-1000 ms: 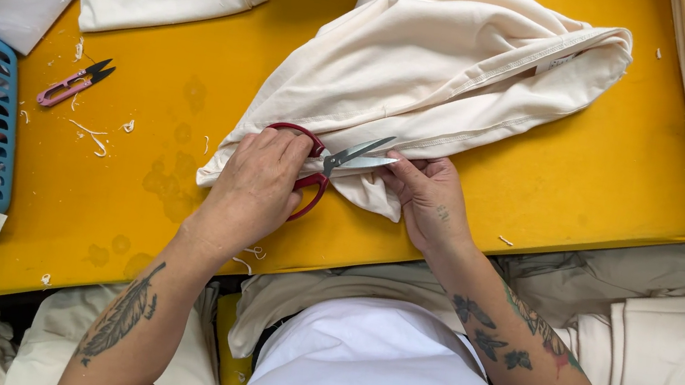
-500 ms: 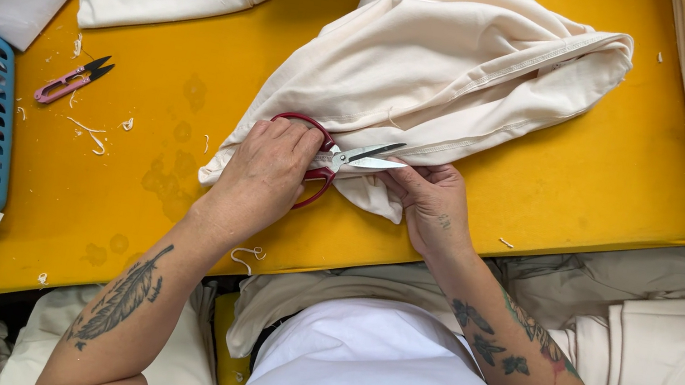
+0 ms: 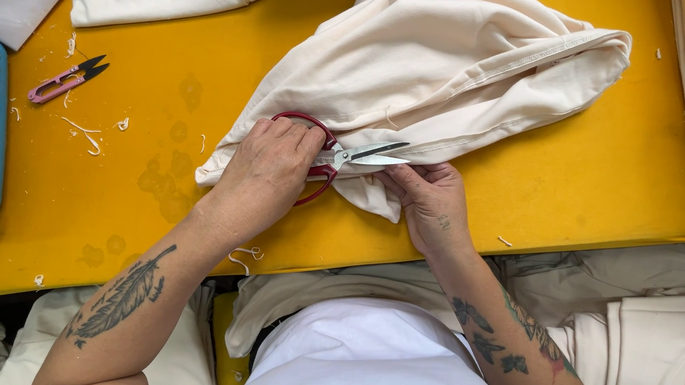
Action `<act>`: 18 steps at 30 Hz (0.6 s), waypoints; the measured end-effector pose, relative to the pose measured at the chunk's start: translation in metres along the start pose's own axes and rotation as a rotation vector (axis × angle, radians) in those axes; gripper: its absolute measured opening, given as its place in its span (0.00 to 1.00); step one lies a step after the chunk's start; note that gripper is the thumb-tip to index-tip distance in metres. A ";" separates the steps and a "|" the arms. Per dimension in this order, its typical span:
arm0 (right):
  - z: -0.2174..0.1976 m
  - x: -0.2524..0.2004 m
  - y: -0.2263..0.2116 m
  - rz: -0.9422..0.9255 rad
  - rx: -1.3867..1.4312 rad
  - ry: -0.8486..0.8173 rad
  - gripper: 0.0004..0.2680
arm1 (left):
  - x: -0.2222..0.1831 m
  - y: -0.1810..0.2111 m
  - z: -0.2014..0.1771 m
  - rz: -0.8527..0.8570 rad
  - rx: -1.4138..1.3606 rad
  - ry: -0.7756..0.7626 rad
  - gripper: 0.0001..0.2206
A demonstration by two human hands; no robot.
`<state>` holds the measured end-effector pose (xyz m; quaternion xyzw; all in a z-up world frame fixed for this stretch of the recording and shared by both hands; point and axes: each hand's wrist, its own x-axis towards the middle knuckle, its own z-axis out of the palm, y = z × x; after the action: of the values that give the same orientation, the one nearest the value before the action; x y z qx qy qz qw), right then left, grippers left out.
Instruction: Trimming loose threads from t-shirts using scissors on a work table
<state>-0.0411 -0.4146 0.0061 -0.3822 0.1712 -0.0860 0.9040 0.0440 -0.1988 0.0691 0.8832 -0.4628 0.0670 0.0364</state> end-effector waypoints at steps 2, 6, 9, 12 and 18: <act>-0.006 0.002 0.004 0.008 0.002 0.012 0.08 | 0.000 0.001 -0.001 -0.004 -0.009 0.030 0.18; 0.001 0.000 0.000 0.007 0.004 0.013 0.09 | 0.000 -0.001 -0.001 0.004 -0.005 0.056 0.15; 0.005 -0.002 -0.002 0.010 0.006 0.019 0.09 | 0.001 0.000 -0.006 -0.006 -0.015 -0.011 0.14; 0.013 -0.005 -0.006 0.007 0.015 0.016 0.09 | 0.003 0.000 -0.009 -0.037 -0.017 -0.060 0.15; -0.004 0.002 -0.006 -0.061 0.014 0.057 0.08 | 0.001 0.001 -0.018 -0.076 -0.031 -0.111 0.14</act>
<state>-0.0404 -0.4219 0.0071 -0.3785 0.1846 -0.1254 0.8983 0.0424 -0.1983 0.0868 0.9019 -0.4311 0.0094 0.0268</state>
